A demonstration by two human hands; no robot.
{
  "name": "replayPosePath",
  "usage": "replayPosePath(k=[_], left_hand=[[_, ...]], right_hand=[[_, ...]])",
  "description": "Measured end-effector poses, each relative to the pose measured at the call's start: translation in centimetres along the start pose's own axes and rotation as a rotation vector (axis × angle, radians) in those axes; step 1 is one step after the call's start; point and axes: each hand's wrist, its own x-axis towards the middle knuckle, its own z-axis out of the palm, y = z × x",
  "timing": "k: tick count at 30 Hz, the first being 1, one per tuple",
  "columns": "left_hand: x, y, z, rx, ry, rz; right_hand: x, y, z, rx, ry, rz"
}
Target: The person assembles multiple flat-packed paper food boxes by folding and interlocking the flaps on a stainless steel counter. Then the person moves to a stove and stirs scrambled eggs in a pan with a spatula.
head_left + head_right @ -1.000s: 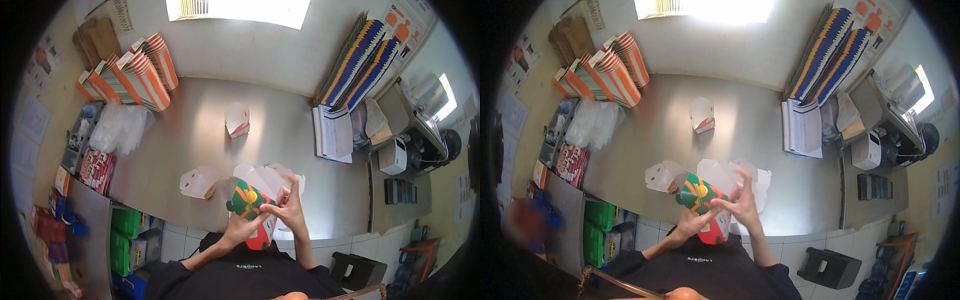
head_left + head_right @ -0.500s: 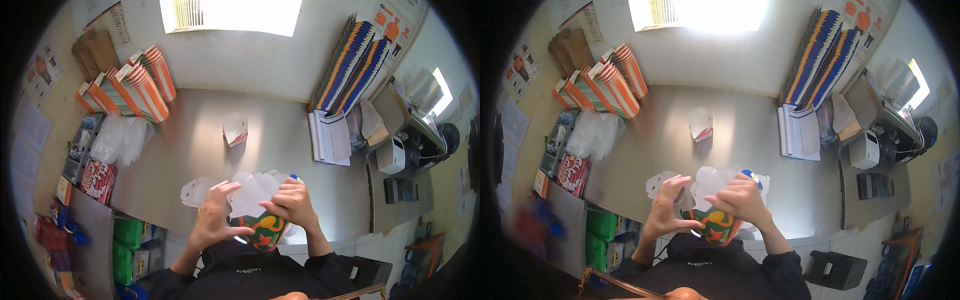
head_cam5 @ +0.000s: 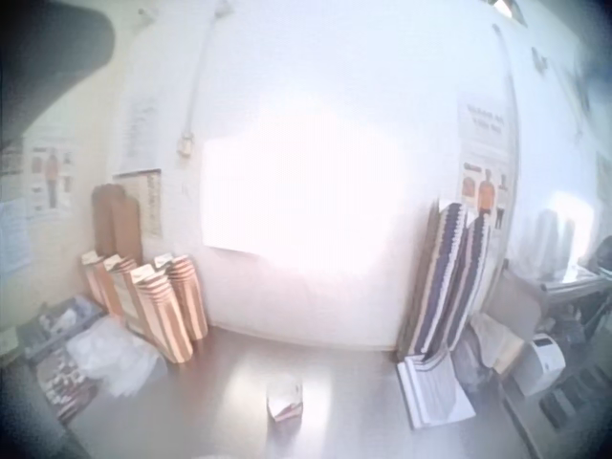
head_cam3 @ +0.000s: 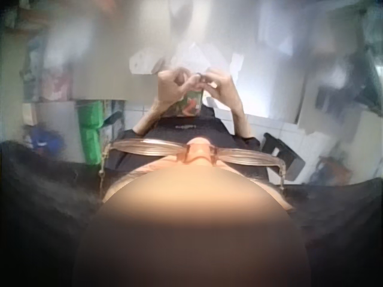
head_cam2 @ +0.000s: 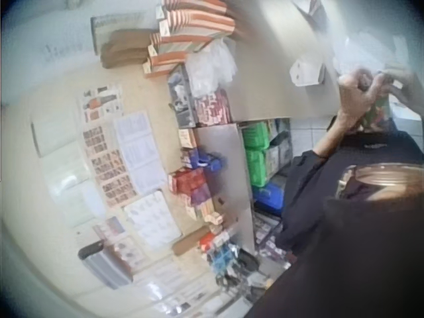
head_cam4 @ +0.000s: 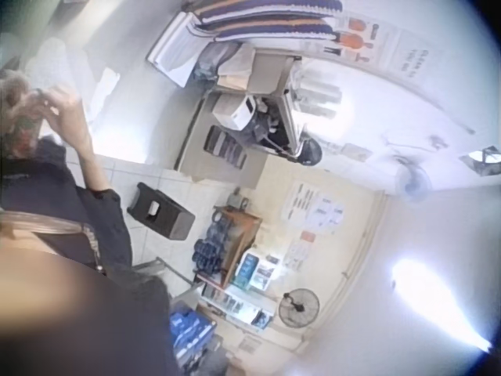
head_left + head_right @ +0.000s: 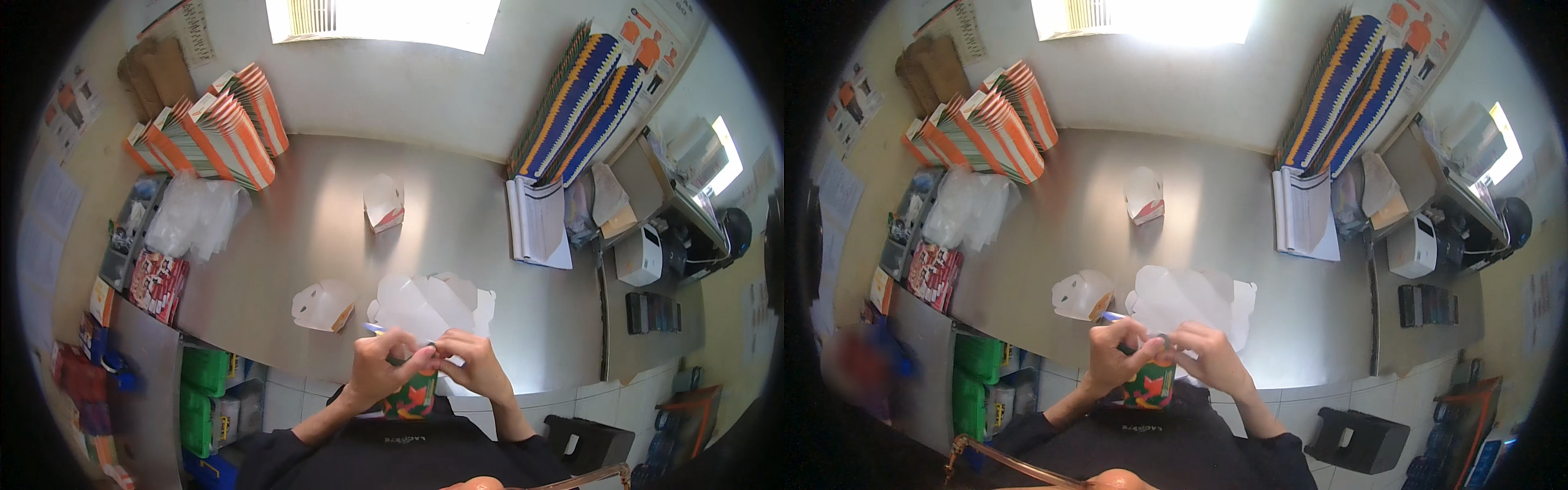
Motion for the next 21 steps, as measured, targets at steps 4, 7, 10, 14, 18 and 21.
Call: replayPosePath(k=[4,7,10,14,18,21], left_hand=[[-0.2,-0.4,-0.1,-0.284,0.224,-0.107],[-0.4,-1.2,-2.5,-1.166,-0.239,-0.604],[-0.9,-0.8,-3.3,-0.939,-0.491,-0.683],[-0.2,0.4,-4.2,-0.635,-0.591,-0.493],[0.5,1.3,-4.9,-0.615,-0.681,-0.523],[0.6,1.1,-5.0,-0.639,-0.731,-0.524]], right_hand=[[-0.5,0.5,-0.2,0.119,0.248,0.093],[-0.8,0.0,-0.5,0.141,0.554,0.055],[-0.6,-0.6,-1.1,-0.126,0.47,-0.235],[0.6,-0.8,-2.6,-0.216,0.163,-0.594],[1.0,-1.3,-4.0,-0.241,-0.109,-0.7],[0.9,-2.3,-4.8,-0.291,-0.136,-0.752]])
